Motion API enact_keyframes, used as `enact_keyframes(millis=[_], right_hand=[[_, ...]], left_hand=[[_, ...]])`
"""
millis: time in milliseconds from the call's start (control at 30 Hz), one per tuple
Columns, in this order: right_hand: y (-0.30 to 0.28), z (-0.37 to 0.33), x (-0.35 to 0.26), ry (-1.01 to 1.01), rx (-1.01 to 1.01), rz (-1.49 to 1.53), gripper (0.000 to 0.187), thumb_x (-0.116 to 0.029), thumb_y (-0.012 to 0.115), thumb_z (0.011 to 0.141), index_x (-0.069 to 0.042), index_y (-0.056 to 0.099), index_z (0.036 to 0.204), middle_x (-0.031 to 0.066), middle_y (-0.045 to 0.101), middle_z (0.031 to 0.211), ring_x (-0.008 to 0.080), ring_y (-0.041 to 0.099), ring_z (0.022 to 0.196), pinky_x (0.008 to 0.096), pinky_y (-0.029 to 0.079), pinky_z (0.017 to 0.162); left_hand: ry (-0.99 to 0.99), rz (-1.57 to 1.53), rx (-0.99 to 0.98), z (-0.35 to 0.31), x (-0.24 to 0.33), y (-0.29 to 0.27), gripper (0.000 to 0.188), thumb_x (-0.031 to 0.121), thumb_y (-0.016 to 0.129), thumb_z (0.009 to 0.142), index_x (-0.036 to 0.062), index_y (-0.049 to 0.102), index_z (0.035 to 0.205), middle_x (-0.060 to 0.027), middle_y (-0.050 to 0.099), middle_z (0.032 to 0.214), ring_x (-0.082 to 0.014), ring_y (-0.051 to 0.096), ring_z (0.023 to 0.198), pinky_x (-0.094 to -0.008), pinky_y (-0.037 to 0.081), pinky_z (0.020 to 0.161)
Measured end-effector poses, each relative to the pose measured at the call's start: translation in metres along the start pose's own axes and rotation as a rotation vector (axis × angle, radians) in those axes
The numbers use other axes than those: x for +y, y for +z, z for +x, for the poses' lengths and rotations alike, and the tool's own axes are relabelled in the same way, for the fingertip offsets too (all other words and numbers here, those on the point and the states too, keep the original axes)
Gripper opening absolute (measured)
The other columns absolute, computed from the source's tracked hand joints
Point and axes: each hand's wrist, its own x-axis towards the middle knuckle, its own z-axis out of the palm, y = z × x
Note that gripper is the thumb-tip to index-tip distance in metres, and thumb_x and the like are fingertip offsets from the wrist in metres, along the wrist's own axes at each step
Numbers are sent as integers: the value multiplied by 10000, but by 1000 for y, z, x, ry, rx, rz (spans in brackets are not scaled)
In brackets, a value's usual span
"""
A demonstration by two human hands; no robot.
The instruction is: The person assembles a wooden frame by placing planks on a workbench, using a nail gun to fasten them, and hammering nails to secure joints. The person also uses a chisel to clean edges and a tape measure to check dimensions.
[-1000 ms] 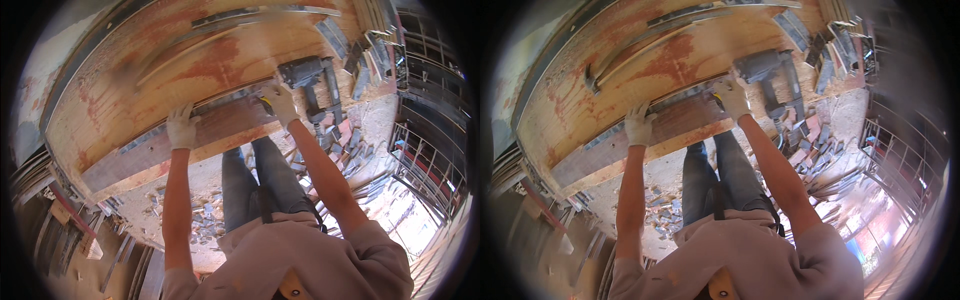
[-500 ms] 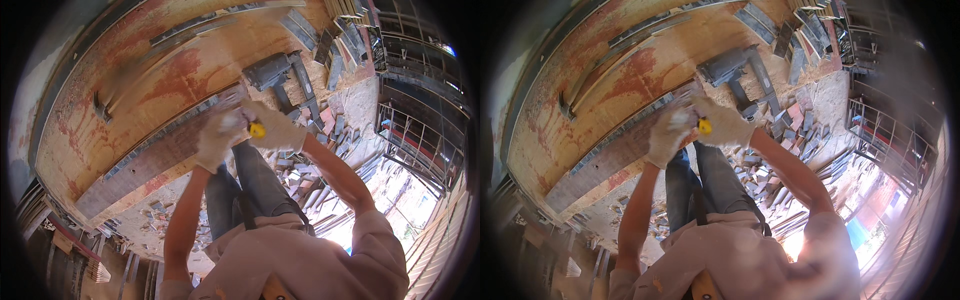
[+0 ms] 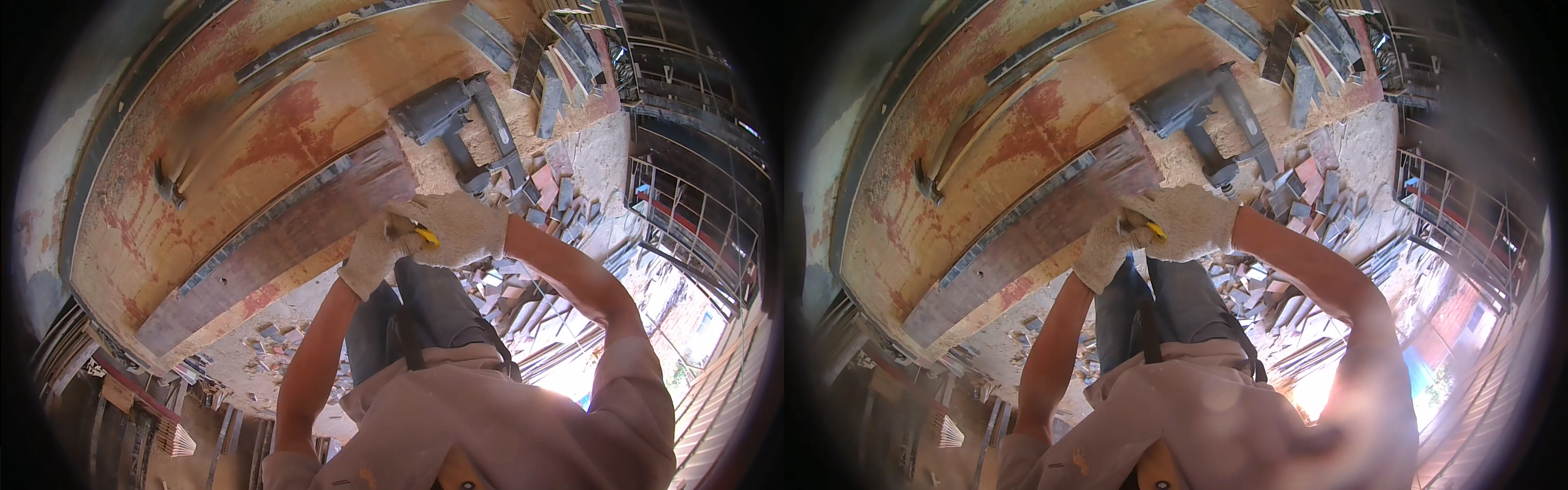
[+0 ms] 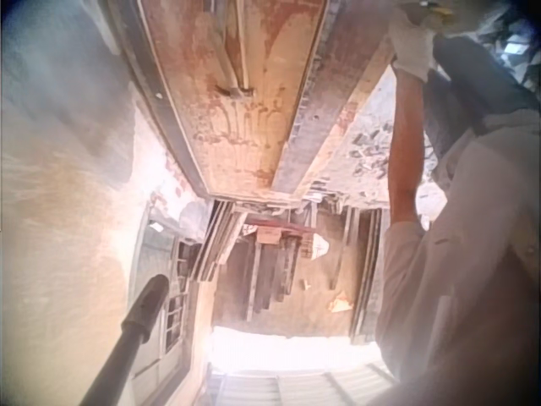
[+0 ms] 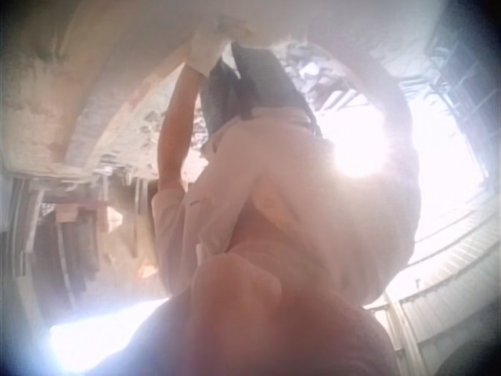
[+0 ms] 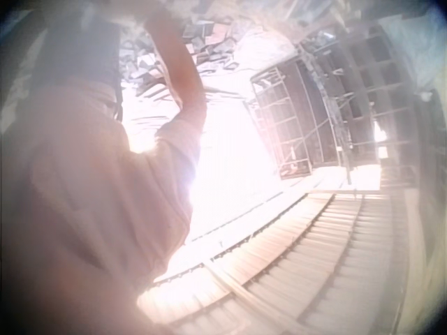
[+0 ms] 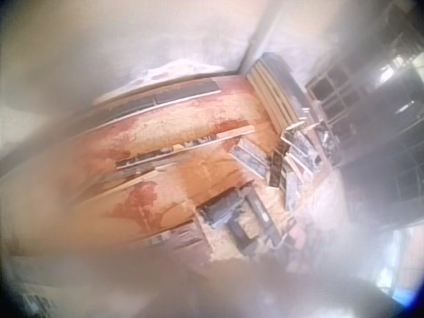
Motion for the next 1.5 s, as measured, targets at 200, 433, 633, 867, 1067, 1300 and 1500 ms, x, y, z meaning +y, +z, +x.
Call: enact_keyframes(millis=[200,433,633,867,1067,1300,1500], right_hand=[[-9,-5,-10,15,-105,10,543,-358,626,903,-119,538,1382,185,709,963,400,705,873,501,567,762],[56,-1,82,405,335,183,641,-383,717,804,-40,607,1334,198,737,1080,374,725,935,433,566,880],[123,55,105,674,673,813,542,-305,778,757,39,688,1165,151,747,924,284,721,813,364,582,797],[162,57,51,807,400,1019,527,-267,771,767,67,677,1164,125,679,802,186,634,615,321,529,530],[146,39,-2,455,407,669,955,-300,802,765,53,348,1528,288,504,1395,411,579,1234,446,501,1024],[102,31,-45,89,229,307,965,-166,731,815,43,189,1586,311,384,1484,464,561,1241,454,504,1022],[110,26,-60,-3,32,6,894,-161,704,822,39,248,1565,302,529,1366,442,605,1194,474,533,944]], left_hand=[[-148,-92,-59,-8,7,11,470,221,818,888,41,615,1272,-57,686,1124,-188,657,1027,-357,552,876],[475,1478,644,6,14,-54,676,302,870,743,54,596,1309,-156,651,1216,-346,627,1065,-471,499,950],[192,1529,561,7,-13,-139,550,201,776,811,165,625,1339,-113,632,1230,-358,566,1167,-512,456,1001],[139,1570,588,-55,-42,-166,552,157,765,792,174,637,1328,-61,630,1284,-323,578,1185,-504,454,1012],[309,1385,799,-80,-34,-137,574,173,808,774,123,641,1321,-76,651,1303,-301,590,1221,-473,443,1085],[21,251,436,-77,-1,-26,394,167,875,781,-7,710,1093,-62,736,917,-145,685,858,-309,560,803],[-181,482,371,-97,7,-28,330,172,886,741,6,614,828,-38,651,778,-126,647,774,-304,546,728]])
